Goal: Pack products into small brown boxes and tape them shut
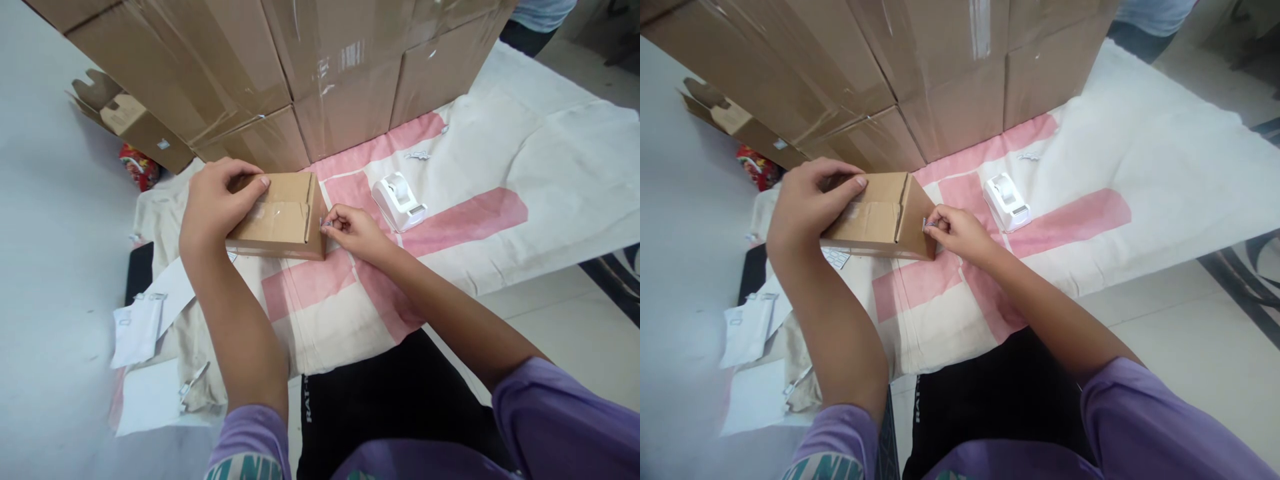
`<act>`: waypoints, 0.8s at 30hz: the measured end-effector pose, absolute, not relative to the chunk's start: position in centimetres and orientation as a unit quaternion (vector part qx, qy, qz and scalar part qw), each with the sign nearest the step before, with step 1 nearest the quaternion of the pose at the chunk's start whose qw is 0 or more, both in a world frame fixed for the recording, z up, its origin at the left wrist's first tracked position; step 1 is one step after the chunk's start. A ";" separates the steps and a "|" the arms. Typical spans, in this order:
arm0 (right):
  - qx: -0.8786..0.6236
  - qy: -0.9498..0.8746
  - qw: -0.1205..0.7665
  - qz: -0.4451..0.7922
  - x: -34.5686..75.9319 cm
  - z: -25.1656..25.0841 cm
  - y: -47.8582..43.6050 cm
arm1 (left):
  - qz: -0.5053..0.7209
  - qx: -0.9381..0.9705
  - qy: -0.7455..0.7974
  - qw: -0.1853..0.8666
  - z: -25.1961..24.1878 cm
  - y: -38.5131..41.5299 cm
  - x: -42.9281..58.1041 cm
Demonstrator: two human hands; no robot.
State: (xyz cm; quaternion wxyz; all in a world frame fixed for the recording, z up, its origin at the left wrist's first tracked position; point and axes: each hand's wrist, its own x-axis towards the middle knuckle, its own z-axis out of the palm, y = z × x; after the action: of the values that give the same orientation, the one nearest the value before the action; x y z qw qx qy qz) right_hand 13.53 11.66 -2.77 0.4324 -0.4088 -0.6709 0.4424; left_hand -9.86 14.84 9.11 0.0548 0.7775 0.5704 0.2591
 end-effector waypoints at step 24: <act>-0.437 -0.691 0.388 0.425 14.1 -2.3 11.7 | 0.287 0.768 0.561 0.111 9.0 14.8 -10.6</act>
State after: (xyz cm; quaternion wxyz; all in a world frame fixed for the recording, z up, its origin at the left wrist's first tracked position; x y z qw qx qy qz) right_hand 14.07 11.74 -2.27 0.3877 -0.4375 -0.6909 0.4253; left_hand -10.58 14.78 9.00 0.1106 0.7680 0.5615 0.2875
